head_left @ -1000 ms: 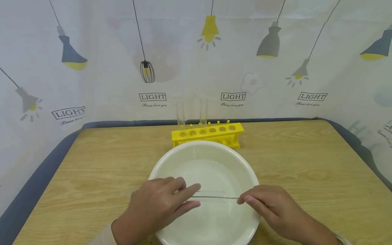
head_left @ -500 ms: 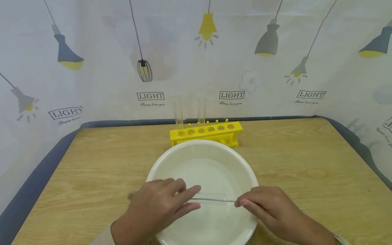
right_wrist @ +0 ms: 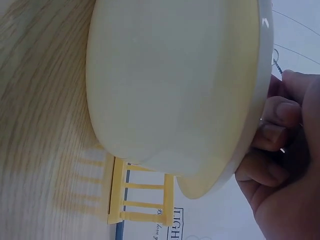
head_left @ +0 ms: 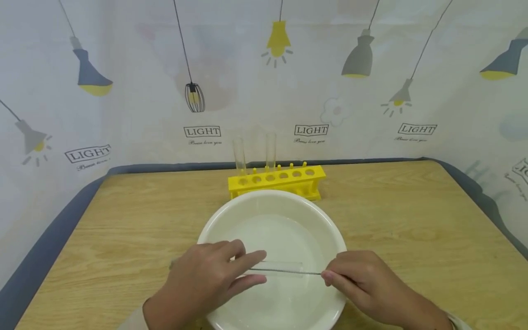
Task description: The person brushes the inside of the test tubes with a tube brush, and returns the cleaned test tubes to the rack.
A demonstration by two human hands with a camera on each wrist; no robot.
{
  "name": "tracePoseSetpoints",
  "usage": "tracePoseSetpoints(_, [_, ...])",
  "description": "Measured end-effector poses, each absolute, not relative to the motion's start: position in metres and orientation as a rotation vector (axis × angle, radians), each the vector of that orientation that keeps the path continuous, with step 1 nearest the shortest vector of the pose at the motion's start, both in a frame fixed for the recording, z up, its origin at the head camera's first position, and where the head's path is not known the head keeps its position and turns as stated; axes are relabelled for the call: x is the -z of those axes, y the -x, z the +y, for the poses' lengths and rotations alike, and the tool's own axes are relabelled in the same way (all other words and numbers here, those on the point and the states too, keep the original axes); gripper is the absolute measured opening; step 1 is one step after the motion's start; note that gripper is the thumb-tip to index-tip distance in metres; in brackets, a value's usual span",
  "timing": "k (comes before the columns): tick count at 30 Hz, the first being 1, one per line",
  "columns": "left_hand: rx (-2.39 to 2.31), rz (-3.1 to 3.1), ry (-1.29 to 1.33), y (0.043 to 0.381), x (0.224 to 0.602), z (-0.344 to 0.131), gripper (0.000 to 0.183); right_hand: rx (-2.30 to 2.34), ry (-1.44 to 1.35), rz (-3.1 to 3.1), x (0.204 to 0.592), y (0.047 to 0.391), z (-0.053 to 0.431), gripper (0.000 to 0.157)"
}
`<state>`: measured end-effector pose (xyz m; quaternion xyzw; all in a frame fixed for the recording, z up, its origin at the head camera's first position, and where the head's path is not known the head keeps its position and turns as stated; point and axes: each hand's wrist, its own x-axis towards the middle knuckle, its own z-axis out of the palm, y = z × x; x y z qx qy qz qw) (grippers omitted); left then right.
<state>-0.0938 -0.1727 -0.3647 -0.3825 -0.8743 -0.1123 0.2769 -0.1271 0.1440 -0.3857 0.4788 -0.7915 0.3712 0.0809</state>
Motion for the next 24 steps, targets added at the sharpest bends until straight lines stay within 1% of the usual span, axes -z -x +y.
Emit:
tracePoseSetpoints(5, [0.267,-2.319,1.021,0.0963,0.3667,-0.1749,0.035,-1.096,-1.455,-2.341,0.3868,0.1284,0.1451,0.024])
tracePoseSetpoints(13, [0.290,-2.281,1.046,0.0989,0.3678,-0.1771,0.033,-1.070,-1.506,-2.346,0.3875,0.1325,0.1472,0.019])
tracePoseSetpoints(24, [0.324,-2.278,1.062,0.1012,0.3644,-0.1816,0.034,-1.092,-1.522,-2.359,0.3855,0.1355,0.1498,0.024])
